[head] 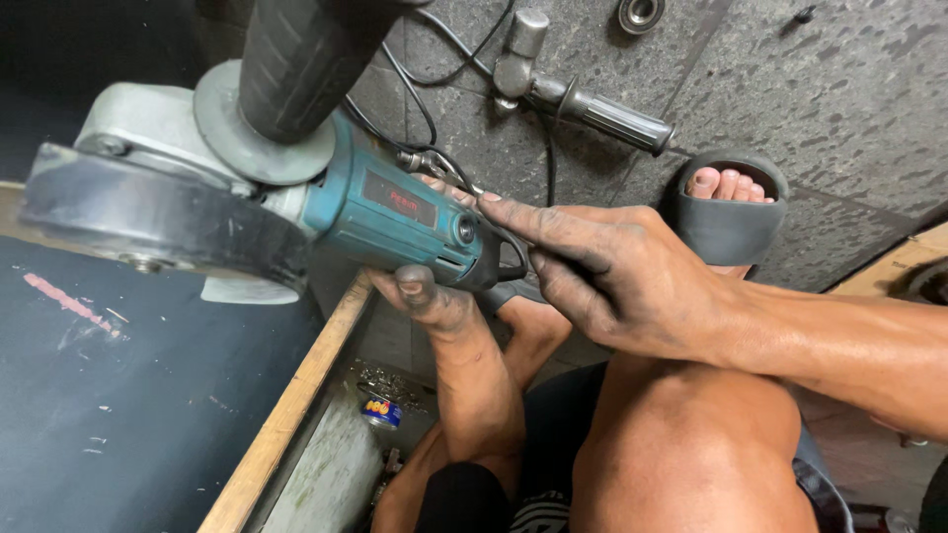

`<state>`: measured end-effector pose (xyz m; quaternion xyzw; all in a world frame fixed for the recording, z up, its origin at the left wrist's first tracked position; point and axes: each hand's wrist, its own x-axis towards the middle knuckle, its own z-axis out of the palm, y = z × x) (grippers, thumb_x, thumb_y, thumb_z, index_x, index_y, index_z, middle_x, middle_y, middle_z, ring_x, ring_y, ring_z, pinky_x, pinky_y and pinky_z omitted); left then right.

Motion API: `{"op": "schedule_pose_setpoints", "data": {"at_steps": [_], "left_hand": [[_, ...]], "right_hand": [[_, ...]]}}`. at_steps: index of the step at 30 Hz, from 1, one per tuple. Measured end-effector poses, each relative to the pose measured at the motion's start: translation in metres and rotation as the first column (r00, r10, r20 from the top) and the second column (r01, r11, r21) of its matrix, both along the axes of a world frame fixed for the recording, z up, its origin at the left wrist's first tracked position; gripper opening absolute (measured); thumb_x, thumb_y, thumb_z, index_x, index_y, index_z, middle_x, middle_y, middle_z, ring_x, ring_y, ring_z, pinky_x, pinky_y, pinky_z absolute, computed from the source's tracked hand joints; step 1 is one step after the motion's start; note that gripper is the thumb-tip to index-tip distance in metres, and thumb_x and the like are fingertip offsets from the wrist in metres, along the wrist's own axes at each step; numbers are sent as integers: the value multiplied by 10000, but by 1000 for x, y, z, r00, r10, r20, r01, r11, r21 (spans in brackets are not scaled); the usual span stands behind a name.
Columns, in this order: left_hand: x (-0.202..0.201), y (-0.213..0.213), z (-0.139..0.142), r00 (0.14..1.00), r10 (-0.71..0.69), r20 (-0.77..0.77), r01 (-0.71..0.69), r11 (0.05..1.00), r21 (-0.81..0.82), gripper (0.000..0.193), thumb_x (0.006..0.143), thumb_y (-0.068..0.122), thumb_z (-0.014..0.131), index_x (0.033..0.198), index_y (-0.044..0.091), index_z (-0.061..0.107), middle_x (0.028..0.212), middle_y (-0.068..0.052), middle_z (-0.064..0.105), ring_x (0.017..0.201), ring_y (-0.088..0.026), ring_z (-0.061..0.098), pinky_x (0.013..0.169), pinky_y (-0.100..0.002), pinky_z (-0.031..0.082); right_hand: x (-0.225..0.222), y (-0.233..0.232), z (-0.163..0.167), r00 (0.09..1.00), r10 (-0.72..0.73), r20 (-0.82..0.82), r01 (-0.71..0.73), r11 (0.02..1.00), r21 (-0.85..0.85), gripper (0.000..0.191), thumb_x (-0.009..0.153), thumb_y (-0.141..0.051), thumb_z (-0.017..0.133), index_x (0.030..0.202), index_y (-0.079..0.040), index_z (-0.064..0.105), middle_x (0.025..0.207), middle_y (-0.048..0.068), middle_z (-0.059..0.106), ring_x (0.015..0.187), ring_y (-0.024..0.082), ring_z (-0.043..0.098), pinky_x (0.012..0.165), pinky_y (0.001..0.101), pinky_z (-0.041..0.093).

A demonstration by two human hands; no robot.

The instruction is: The person sits on the workshop floor repairing an angle grinder. They use pliers to remove a carbon brush from the grinder body, fit a new brush into the brush holder, and use a screwdriver to tighten the side handle and reassemble the tool.

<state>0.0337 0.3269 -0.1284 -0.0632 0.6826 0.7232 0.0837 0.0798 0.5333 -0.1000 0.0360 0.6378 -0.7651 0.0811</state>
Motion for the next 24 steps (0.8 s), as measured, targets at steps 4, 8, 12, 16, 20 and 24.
{"op": "schedule_pose_setpoints", "data": {"at_steps": [4,8,12,16,20,24], "left_hand": [[-2,-5,2,997,-18,72,10,995,104,954,874,641,786,1391,-80,436,1187,-221,574,964,-290,643,833,-421,572],[-2,-8,-1,977,-58,205,-11,947,321,1064,831,658,769,1579,60,304,1249,-159,555,993,-263,639,811,-414,575],[-1,-10,-3,975,-65,215,-18,931,366,1118,875,678,753,1627,44,221,1170,-172,556,961,-269,646,813,-411,577],[-2,-12,-8,979,-87,186,7,919,395,1105,886,641,770,1619,27,216,1159,-187,568,945,-276,661,764,-408,588],[-2,-17,-10,974,-103,200,17,919,393,1111,841,589,813,1631,58,241,1207,-174,571,960,-275,671,771,-414,600],[-2,-27,1,995,-94,43,94,996,3,929,858,543,840,1435,-55,425,1208,-224,609,974,-280,686,787,-408,604]], "right_hand": [[6,0,-6,998,32,59,-29,998,-48,550,925,31,602,1466,-35,527,1004,175,747,733,225,748,697,313,593],[8,4,-9,987,86,134,-82,996,-40,538,913,4,617,1444,-52,552,881,149,742,648,219,734,642,319,586],[4,6,-9,989,121,84,-117,992,-47,550,881,0,612,1427,-43,559,921,145,754,700,247,757,671,345,601],[1,7,-9,985,164,51,-162,986,-43,544,858,-34,635,1397,-38,562,939,162,747,725,289,753,657,375,596],[0,6,-9,965,239,108,-241,970,7,530,834,-65,661,1357,-45,585,890,179,742,695,335,733,611,406,578],[-8,16,-23,987,147,70,-154,981,114,400,908,-72,650,1299,-20,585,879,186,717,791,380,726,660,436,568]]}}
